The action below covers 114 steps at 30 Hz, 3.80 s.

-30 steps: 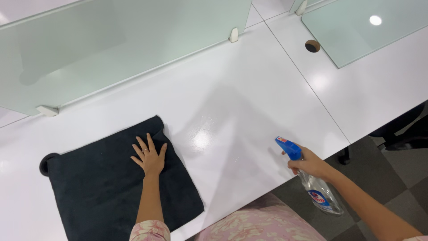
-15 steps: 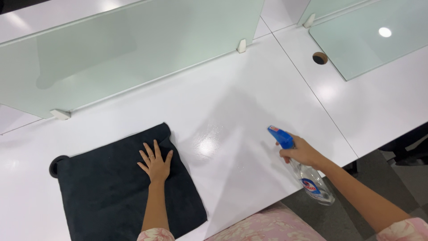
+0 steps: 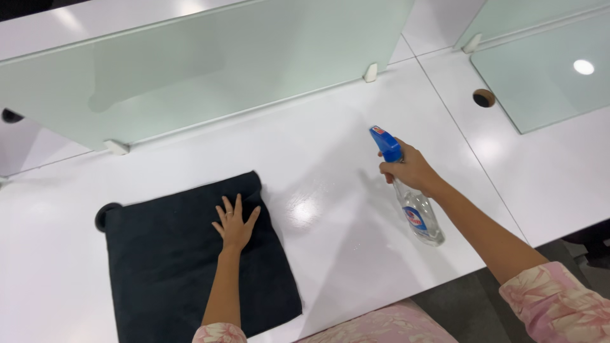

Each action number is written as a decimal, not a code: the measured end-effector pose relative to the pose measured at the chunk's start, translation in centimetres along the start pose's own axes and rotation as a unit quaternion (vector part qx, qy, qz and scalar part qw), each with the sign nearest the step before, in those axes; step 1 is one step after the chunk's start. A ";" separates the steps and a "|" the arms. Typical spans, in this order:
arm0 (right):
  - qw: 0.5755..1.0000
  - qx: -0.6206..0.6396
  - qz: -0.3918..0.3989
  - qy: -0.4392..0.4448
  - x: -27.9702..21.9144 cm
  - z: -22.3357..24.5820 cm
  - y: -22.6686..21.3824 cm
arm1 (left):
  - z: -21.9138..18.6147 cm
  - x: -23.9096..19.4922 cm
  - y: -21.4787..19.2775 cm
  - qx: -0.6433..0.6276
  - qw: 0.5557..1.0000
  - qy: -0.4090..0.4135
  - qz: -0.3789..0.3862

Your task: The person sprays a white desk surface with cleaning liquid from a bottle and wipes the surface with a black cloth.

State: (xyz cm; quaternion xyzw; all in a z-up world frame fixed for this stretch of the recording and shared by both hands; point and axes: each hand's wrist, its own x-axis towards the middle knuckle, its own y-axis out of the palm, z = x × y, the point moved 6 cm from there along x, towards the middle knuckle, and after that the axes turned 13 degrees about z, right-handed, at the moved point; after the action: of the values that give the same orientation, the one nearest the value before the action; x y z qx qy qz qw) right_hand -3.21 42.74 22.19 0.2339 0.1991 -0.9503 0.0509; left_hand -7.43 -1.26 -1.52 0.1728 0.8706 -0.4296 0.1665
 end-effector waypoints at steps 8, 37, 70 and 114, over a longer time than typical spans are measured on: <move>0.969 -0.048 0.014 -0.243 0.2 7.2 9.0 | -14.2 -7.9 -1.2 -0.115 0.953 0.278 -0.024; 0.864 -0.380 0.320 -0.084 3.4 -1.4 40.5 | 23.9 -26.4 -26.5 -0.290 0.861 -0.005 -0.417; 0.900 -0.431 0.023 -0.060 -3.2 -10.7 20.5 | -0.9 -12.0 -4.9 0.071 0.976 0.033 -0.204; 0.869 -0.482 -0.101 -0.052 30.9 0.5 11.0 | -14.4 17.6 -8.0 0.149 0.975 0.066 -0.150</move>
State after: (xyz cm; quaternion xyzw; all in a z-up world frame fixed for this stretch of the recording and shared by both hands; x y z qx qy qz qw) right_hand -28.70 32.40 4.34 0.1096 0.6519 -0.7469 0.0712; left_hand -28.61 8.60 4.58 0.0914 0.8216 -0.5625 0.0152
